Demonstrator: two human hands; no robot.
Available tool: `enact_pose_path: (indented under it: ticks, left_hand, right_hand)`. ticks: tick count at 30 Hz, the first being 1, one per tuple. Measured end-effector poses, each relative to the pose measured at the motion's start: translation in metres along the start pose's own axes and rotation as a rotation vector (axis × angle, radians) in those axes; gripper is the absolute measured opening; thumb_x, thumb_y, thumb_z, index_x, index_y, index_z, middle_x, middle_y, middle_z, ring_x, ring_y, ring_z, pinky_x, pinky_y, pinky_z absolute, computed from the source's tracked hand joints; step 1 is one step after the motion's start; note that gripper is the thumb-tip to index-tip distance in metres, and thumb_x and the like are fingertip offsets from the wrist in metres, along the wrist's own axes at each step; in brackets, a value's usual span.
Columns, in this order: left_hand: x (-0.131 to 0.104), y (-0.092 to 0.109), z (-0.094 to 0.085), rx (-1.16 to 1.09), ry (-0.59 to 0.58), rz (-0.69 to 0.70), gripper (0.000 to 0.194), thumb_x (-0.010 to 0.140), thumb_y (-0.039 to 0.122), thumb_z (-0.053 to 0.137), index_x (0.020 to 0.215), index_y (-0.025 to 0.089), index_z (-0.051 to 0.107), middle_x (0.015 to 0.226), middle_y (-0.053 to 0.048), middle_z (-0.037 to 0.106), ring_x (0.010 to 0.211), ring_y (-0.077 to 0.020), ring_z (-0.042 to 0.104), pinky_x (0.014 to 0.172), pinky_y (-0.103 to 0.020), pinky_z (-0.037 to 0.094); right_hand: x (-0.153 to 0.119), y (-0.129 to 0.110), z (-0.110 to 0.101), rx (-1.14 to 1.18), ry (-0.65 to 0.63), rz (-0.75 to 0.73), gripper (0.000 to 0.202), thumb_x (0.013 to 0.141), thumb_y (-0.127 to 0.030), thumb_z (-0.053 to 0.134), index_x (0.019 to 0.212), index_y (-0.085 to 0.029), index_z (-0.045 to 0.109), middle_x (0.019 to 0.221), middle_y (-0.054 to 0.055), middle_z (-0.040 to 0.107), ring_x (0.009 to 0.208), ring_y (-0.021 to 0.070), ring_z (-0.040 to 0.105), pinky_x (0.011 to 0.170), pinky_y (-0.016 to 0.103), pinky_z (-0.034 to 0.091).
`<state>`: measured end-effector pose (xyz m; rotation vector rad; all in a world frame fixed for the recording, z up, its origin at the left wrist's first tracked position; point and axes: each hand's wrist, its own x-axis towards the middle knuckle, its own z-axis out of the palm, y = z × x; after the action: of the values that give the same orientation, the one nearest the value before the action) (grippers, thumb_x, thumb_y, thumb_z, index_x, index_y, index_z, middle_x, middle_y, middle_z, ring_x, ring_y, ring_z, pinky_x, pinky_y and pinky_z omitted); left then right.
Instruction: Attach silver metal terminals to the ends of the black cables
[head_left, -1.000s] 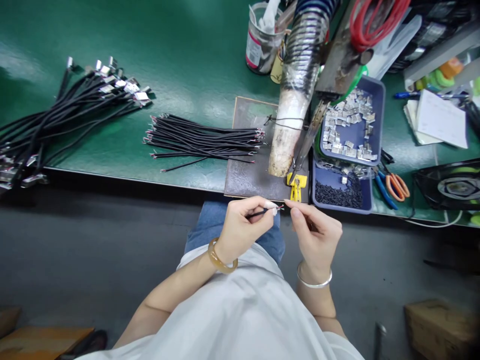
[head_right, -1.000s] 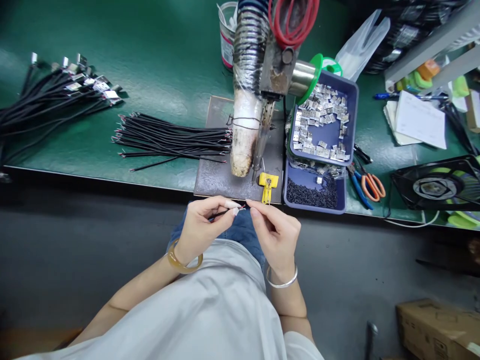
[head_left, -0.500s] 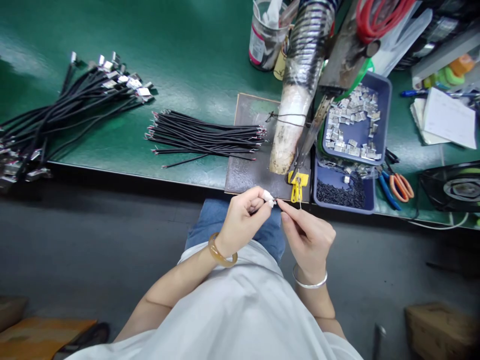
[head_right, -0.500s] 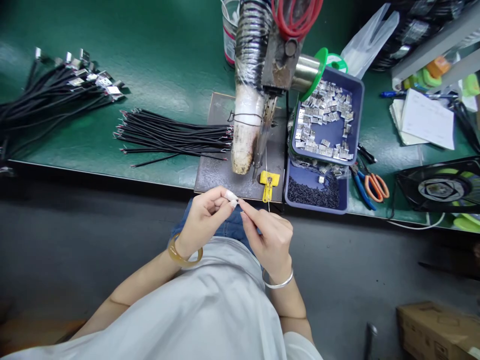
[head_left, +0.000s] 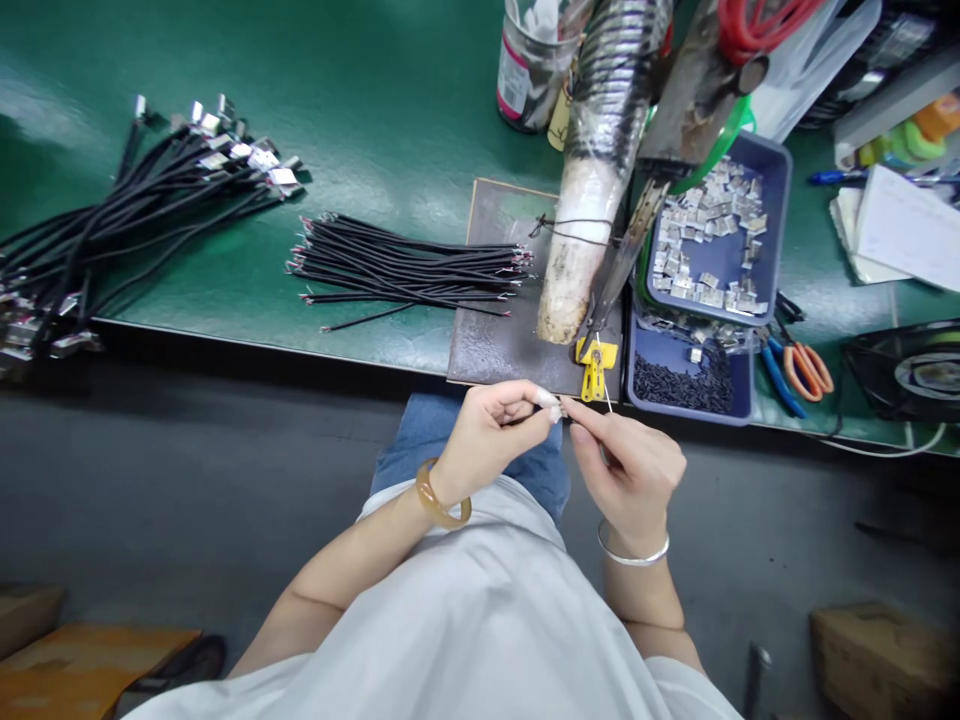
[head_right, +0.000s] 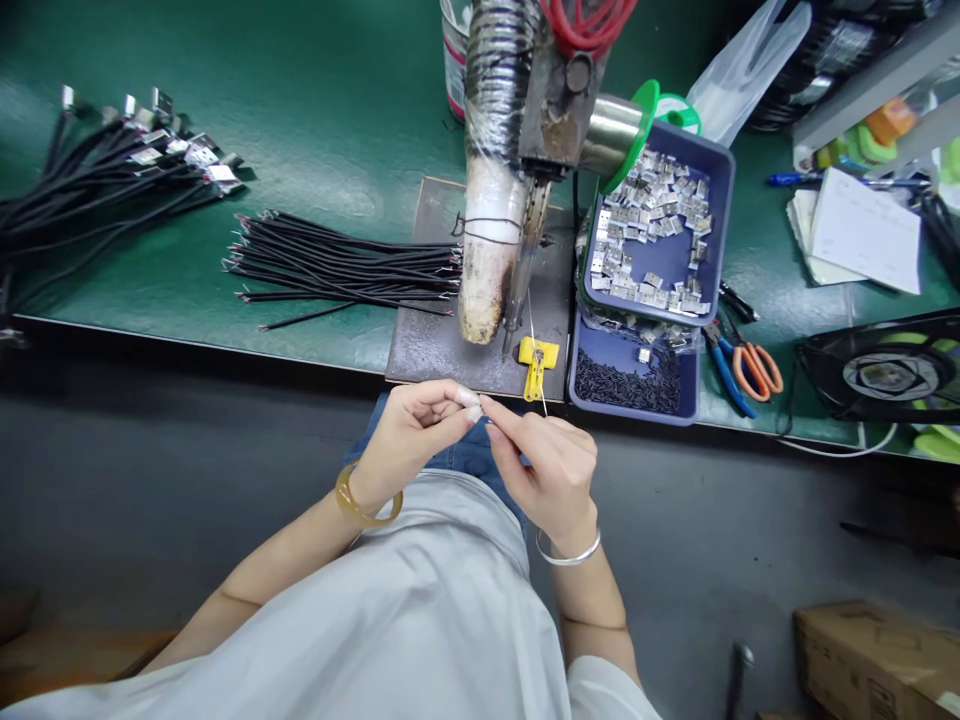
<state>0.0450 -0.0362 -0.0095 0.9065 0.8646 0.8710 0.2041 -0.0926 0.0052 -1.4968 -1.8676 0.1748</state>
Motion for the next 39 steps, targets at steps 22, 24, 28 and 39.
enact_pose_path:
  ticks: [22, 24, 28, 39]
  left_hand:
    - [-0.014, -0.019, 0.027, 0.515, -0.59, 0.122, 0.011, 0.077, 0.01, 0.057, 0.068, 0.016, 0.059, 0.057, 0.006, 0.04, 0.054, -0.0072, 0.033, 0.053, -0.019, 0.029]
    - [-0.014, -0.023, 0.027, 0.444, -0.528, 0.034, 0.011, 0.078, 0.013, 0.058, 0.067, 0.016, 0.058, 0.056, 0.007, 0.033, 0.054, -0.007, 0.026, 0.052, -0.02, 0.025]
    - [-0.011, -0.025, 0.024, 0.298, -0.46, -0.11, 0.015, 0.081, 0.02, 0.061, 0.068, 0.014, 0.056, 0.056, 0.007, 0.031, 0.055, -0.0072, 0.024, 0.05, -0.021, 0.021]
    - [-0.015, -0.031, 0.021, 0.316, -0.431, -0.16, 0.015, 0.084, 0.022, 0.061, 0.071, 0.014, 0.056, 0.057, 0.008, 0.028, 0.056, -0.0075, 0.022, 0.053, -0.022, 0.019]
  right_hand:
    - [0.033, 0.119, -0.065, -0.481, 0.162, 0.287, 0.018, 0.09, -0.033, 0.065, 0.077, -0.022, 0.059, 0.063, -0.001, 0.062, 0.054, 0.0156, 0.058, 0.058, 0.03, 0.043]
    - [0.037, 0.107, -0.064, -0.396, 0.166, 0.263, 0.017, 0.09, -0.033, 0.066, 0.079, -0.022, 0.06, 0.065, -0.001, 0.064, 0.055, 0.015, 0.058, 0.06, 0.03, 0.045]
    - [0.032, 0.055, -0.069, 0.145, -0.027, 0.12, 0.016, 0.092, -0.03, 0.066, 0.078, -0.024, 0.06, 0.068, -0.002, 0.067, 0.058, 0.0136, 0.063, 0.059, 0.027, 0.05]
    - [0.072, 0.067, -0.106, -0.795, -0.232, -0.031, 0.019, 0.096, -0.022, 0.055, 0.077, -0.021, 0.057, 0.06, -0.001, 0.056, 0.05, 0.0106, 0.045, 0.051, 0.031, 0.018]
